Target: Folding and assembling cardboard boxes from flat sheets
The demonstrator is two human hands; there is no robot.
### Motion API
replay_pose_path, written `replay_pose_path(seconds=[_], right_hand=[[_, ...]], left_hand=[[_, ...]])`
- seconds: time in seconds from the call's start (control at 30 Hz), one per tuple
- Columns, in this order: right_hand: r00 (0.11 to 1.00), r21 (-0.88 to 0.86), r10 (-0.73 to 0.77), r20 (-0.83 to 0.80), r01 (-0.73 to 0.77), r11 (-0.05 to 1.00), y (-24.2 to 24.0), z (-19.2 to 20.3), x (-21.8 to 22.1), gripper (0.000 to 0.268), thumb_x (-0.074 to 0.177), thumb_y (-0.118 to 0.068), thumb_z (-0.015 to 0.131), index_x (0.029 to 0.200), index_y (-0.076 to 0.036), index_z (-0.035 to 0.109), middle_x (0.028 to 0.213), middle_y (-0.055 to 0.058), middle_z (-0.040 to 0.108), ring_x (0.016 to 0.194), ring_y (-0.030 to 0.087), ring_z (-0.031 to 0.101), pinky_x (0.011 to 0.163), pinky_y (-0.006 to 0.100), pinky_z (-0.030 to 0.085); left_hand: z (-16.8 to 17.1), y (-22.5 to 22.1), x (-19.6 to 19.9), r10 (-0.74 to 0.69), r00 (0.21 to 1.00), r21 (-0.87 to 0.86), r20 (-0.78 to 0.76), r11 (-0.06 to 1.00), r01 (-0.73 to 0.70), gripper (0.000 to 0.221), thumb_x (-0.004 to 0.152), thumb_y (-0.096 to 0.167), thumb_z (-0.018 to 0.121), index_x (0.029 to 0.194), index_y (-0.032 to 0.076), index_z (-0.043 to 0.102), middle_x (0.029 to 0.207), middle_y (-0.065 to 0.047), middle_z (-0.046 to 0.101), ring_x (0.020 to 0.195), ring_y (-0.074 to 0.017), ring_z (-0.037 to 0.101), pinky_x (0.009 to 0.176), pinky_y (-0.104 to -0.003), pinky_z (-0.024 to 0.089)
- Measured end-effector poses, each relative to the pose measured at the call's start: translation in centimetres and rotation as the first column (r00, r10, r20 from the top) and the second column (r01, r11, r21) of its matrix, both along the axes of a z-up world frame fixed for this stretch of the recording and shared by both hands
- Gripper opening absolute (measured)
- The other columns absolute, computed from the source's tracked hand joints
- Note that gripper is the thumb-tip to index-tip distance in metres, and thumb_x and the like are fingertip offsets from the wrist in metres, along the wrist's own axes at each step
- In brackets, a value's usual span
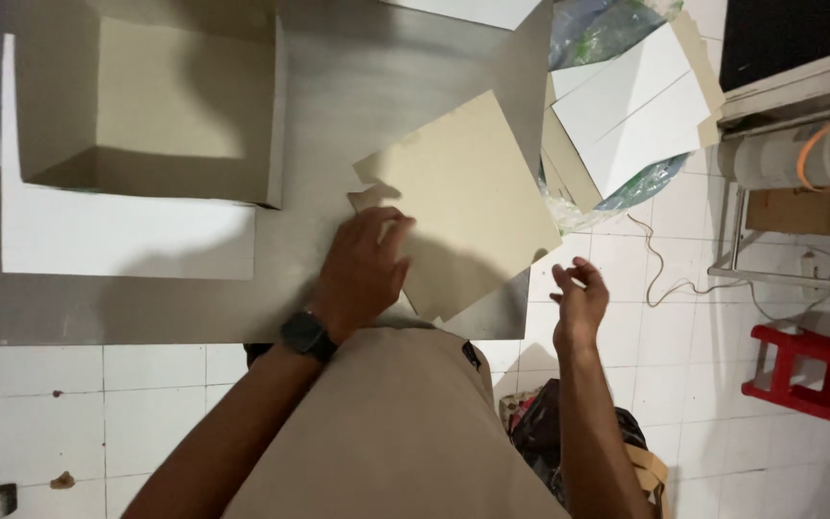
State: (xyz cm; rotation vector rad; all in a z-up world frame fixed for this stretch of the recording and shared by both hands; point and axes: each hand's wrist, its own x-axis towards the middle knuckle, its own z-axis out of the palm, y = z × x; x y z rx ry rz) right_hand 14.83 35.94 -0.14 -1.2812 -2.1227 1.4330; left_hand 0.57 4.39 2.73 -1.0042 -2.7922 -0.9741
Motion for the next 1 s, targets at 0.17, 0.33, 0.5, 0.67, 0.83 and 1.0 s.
replay_pose_path(seconds=[0.17, 0.33, 0.5, 0.67, 0.83, 1.0], right_hand=[[0.989, -0.096, 0.023, 0.146, -0.009, 0.995, -1.4, -0.4, -0.2, 0.052, 0.089, -0.026, 0.078, 0.130, 0.004, 0.064, 0.110, 0.016, 0.066, 0.087, 0.018, 0.060, 0.066, 0.032, 0.052], [0.990, 0.033, 0.071, 0.121, -0.076, 0.997, -1.0, -2.6, -3.2, 0.059, 0.084, -0.029, 0.088, 0.131, -0.001, 0.067, 0.117, 0.025, 0.067, 0.102, 0.037, 0.068, 0.086, 0.048, 0.057], [0.978, 0.009, 0.196, -0.065, -0.196, 0.981, -2.5, 0.7, -8.8, 0.058, 0.084, -0.013, 0.081, 0.137, -0.002, 0.061, 0.106, 0.016, 0.068, 0.093, 0.025, 0.064, 0.081, 0.038, 0.058], [0.931, 0.101, 0.363, 0.022, -0.364, 0.926, -2.0, -0.9, -12.4, 0.040, 0.077, -0.012, 0.083, 0.114, -0.004, 0.072, 0.088, 0.007, 0.068, 0.082, 0.016, 0.062, 0.071, 0.032, 0.057], [0.914, 0.141, 0.406, -0.015, -0.400, 0.906, -2.8, -1.3, -14.7, 0.037, 0.071, -0.013, 0.086, 0.106, -0.008, 0.073, 0.081, 0.001, 0.067, 0.075, 0.013, 0.065, 0.068, 0.028, 0.058], [0.910, 0.096, 0.411, 0.055, -0.414, 0.905, -3.6, -0.1, -15.2, 0.038, 0.071, -0.011, 0.084, 0.106, -0.012, 0.071, 0.082, 0.001, 0.071, 0.076, 0.011, 0.067, 0.069, 0.025, 0.058]], left_hand=[[0.7, 0.4, 0.3, -0.266, 0.964, -0.137, 0.004, 0.955, 0.264, 0.078, 0.079, 0.036, 0.085, 0.146, 0.013, 0.051, 0.151, -0.017, 0.047, 0.145, -0.0389, 0.043, 0.117, -0.055, 0.034], [1.7, 0.0, 0.6, -0.297, 0.954, -0.318, 0.034, 0.902, 0.292, 0.064, 0.090, 0.052, 0.071, 0.141, 0.015, 0.057, 0.143, -0.014, 0.057, 0.141, -0.0313, 0.049, 0.118, -0.061, 0.026], [0.0, 1.7, 0.6, -0.391, 0.890, -0.362, 0.236, 0.814, 0.454, 0.049, 0.099, 0.046, 0.060, 0.136, 0.015, 0.059, 0.125, -0.010, 0.066, 0.119, -0.0292, 0.064, 0.108, -0.057, 0.035], [-0.8, 4.4, -0.2, -0.510, 0.822, -0.377, 0.254, 0.730, 0.569, 0.021, 0.099, 0.030, 0.060, 0.107, 0.012, 0.068, 0.097, -0.006, 0.066, 0.087, -0.0272, 0.069, 0.082, -0.045, 0.046], [-7.6, 8.2, -2.4, -0.186, 0.828, 0.104, -0.528, 0.954, 0.281, 0.031, 0.093, 0.018, 0.064, 0.117, 0.000, 0.070, 0.115, -0.019, 0.058, 0.076, -0.0318, 0.065, 0.053, -0.041, 0.048], [2.4, 8.5, -5.9, -0.366, 0.878, -0.222, 0.308, 0.870, 0.440, 0.077, 0.094, 0.023, 0.066, 0.155, -0.006, 0.029, 0.130, -0.027, 0.054, 0.103, -0.0445, 0.066, 0.082, -0.054, 0.055]])
